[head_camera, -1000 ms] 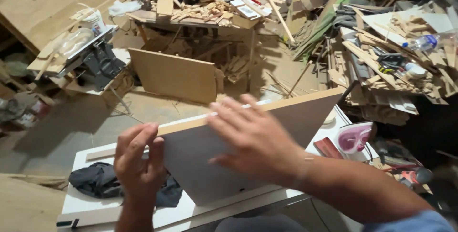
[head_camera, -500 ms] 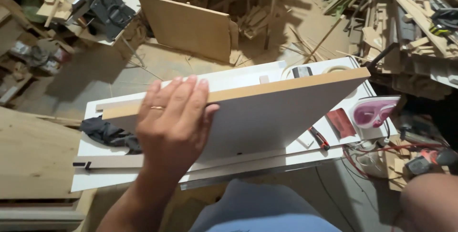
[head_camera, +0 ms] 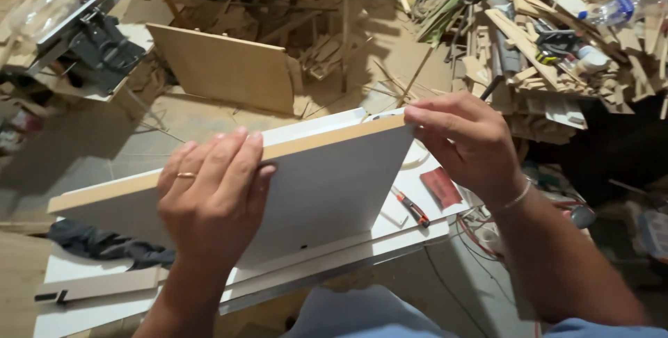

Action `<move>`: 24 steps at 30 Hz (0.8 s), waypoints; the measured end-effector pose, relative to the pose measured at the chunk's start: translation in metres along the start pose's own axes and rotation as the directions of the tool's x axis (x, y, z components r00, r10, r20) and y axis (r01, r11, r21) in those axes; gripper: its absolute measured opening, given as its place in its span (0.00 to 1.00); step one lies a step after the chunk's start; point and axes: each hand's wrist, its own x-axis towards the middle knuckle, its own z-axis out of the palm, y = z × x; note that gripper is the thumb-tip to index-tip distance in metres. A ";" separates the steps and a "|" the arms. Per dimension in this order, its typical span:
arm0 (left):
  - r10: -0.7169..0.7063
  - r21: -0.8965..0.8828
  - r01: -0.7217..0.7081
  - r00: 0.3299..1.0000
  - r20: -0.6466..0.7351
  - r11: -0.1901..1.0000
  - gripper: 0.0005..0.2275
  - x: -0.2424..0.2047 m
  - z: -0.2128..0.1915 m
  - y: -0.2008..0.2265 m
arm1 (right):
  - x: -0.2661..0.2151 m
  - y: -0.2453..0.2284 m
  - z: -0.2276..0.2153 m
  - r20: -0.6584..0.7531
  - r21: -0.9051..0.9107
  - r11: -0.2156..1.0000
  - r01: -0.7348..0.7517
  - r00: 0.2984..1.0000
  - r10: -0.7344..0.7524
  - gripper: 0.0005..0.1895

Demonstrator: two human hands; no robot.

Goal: Ironing a black t-shirt onto a white board after applying edge tape.

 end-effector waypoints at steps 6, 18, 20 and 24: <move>0.007 0.011 -0.007 1.000 -0.002 1.000 0.16 -0.005 0.005 -0.002 | -0.008 0.013 -0.003 -0.131 0.062 0.997 -0.050 0.990 0.057 0.05; 0.001 0.071 -0.001 1.000 -0.005 0.997 0.17 -0.005 0.012 -0.002 | -0.022 -0.024 0.023 -0.236 0.265 0.931 -0.251 0.919 0.315 0.14; 0.007 0.066 -0.007 1.000 -0.003 0.998 0.17 -0.006 0.012 -0.002 | -0.021 -0.019 0.022 -0.170 0.340 0.879 -0.335 0.897 0.408 0.19; 0.004 0.065 -0.004 1.000 -0.006 0.998 0.16 -0.001 0.012 0.000 | -0.016 -0.004 0.017 -0.192 0.323 0.923 -0.209 0.940 0.281 0.13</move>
